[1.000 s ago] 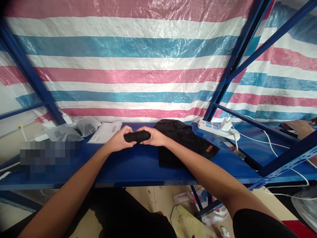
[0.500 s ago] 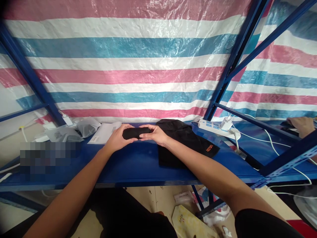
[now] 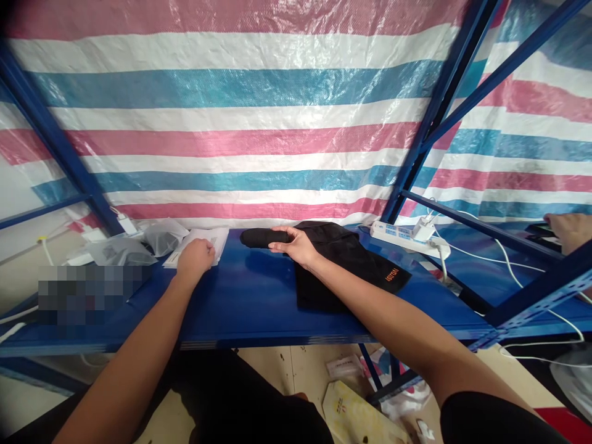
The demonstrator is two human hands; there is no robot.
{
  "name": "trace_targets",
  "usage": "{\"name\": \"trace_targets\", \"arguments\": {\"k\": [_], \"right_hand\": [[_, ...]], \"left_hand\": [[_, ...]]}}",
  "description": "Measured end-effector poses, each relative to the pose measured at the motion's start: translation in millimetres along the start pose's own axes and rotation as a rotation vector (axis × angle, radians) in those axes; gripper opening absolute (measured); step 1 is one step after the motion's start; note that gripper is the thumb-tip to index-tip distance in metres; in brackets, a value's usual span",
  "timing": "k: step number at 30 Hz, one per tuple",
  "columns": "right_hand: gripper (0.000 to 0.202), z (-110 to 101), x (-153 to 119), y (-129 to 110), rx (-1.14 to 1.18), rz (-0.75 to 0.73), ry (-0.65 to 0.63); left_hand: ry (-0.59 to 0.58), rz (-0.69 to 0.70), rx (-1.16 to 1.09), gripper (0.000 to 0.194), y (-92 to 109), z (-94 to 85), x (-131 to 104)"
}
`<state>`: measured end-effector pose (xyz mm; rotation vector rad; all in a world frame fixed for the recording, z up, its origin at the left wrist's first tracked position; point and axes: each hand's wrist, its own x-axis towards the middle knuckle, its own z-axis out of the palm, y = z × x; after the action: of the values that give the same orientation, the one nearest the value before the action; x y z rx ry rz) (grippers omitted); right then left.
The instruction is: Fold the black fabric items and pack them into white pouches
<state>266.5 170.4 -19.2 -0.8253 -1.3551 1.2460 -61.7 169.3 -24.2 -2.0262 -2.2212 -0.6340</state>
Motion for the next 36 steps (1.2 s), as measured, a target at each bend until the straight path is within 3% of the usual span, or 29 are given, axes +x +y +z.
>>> {"name": "trace_targets", "arguments": {"k": [5, 13, 20, 23, 26, 31, 36], "right_hand": [[0.064, -0.1, -0.3, 0.2, -0.001, 0.001, -0.006], [0.063, 2.7, -1.6, 1.4, 0.017, 0.005, -0.014], [0.064, 3.1, -1.7, -3.7, 0.161, 0.051, -0.007], [0.064, 7.9, -5.1, -12.5, 0.235, 0.053, -0.04], [0.066, 15.2, -10.3, -17.9, 0.222, -0.011, -0.081], [0.063, 25.6, -15.9, -16.1, -0.121, -0.211, -0.045], [0.045, 27.6, -18.3, -18.3, -0.574, -0.544, 0.098]], "left_hand": [[-0.001, -0.023, -0.04, 0.044, -1.3, -0.9, 1.8], [0.036, -0.049, -0.072, 0.036, -3.1, -8.3, 0.5], [0.355, 0.081, -0.174, 0.034, 10.8, -20.8, -6.7], [0.395, 0.144, -0.22, 0.029, 22.5, -22.8, -11.1], [0.395, 0.258, -0.253, 0.036, 36.6, -20.5, -16.9], [0.309, 0.42, -0.282, 0.063, 54.7, -12.5, -25.6], [0.293, 0.472, -0.292, 0.068, 66.7, -11.4, -34.3]]}}
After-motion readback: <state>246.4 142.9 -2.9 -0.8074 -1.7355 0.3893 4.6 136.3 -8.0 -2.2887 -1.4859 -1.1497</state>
